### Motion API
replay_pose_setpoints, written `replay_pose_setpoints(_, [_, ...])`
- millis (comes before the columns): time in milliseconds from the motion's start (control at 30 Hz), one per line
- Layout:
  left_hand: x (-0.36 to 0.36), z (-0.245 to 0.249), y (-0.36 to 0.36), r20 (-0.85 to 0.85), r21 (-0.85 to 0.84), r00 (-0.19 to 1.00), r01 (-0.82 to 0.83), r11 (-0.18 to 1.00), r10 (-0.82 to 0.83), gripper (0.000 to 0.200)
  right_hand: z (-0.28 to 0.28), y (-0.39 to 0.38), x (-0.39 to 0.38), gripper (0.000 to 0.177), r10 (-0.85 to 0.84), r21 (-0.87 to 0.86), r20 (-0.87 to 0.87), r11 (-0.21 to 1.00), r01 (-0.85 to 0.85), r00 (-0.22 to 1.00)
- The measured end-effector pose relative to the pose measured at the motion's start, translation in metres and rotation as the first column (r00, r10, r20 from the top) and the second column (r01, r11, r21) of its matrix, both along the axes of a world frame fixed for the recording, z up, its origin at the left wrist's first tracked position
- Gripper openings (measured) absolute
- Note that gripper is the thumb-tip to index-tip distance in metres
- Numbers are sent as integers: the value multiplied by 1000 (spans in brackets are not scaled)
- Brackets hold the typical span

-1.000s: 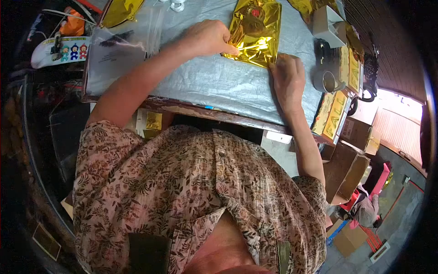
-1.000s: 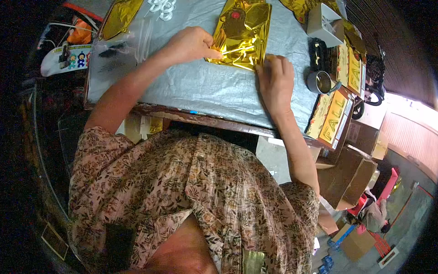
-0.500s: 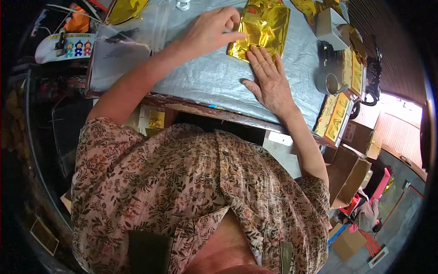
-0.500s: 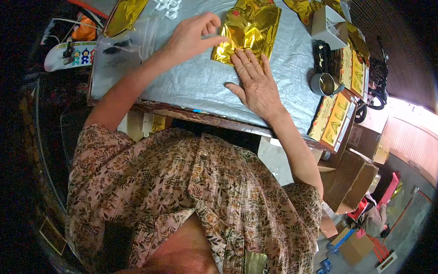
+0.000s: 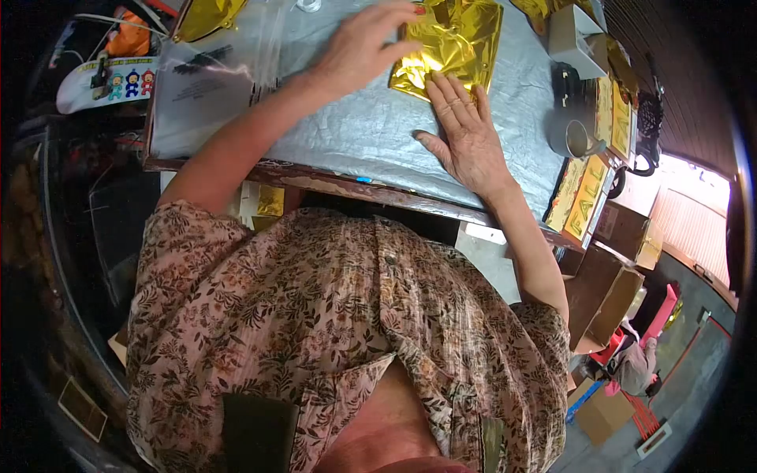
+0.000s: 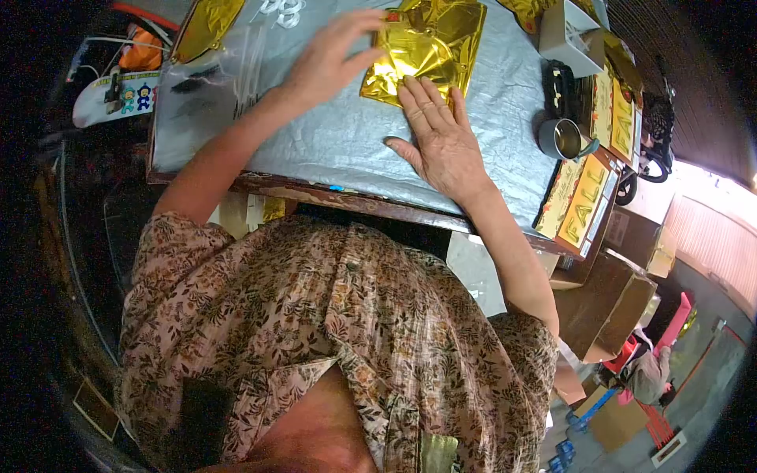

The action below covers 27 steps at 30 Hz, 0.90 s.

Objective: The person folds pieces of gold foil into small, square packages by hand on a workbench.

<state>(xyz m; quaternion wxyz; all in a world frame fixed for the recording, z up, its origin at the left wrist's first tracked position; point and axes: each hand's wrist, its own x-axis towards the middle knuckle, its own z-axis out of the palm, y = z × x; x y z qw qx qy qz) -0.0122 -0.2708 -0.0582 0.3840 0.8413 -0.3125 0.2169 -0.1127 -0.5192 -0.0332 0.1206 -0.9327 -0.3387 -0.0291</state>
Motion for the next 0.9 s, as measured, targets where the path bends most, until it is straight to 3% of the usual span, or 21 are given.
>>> replay_pose_setpoints(67, [-13,11,8,-57,-44,997,-55,998,52,30,2,0,-1,79,0,-1,-21,1000,0,1000])
replay_pose_setpoints(133, [-28,12,12,-325,66,940,-92,994,109,33,2,0,-1,79,-2,32,-13,999,2,1000])
replay_pose_setpoints(200, [-37,8,6,-321,46,943,-77,996,88,37,1,1,-1,80,-2,65,-1,998,2,1000])
replay_pose_setpoints(267, [-42,7,3,-317,20,946,-60,998,63,42,1,-1,-1,86,-68,249,20,967,61,997])
replay_pose_setpoints(300, [-43,8,1,-347,70,935,-56,996,77,39,2,-2,-3,86,-71,248,22,967,63,997])
replay_pose_setpoints(367, [-44,9,0,-372,117,924,-46,992,87,37,6,-5,-5,92,-228,361,43,911,198,973])
replay_pose_setpoints(433, [-43,9,1,-377,83,926,24,996,9,36,3,-16,-6,95,-274,363,86,904,227,958])
replay_pose_setpoints(500, [-44,9,2,-350,124,937,39,992,7,36,0,-29,-7,94,-332,450,-125,821,352,935])
replay_pose_setpoints(567, [-47,10,2,-323,167,946,56,984,1,36,1,-37,-11,89,-349,462,-131,807,368,928])
replay_pose_setpoints(633, [-55,15,1,-307,95,949,109,990,-75,28,3,-43,-12,82,-304,454,-120,829,325,945])
replay_pose_setpoints(667, [-54,14,3,-308,95,948,113,989,-79,28,5,-44,-13,67,-294,494,-144,806,326,945])
replay_pose_setpoints(767, [-51,16,6,-289,66,916,308,949,-278,34,-2,-57,-4,56,-210,444,-80,868,223,974])
replay_pose_setpoints(900, [-53,25,3,-259,121,929,304,945,-265,35,6,-60,-2,44,-171,347,-72,919,185,983])
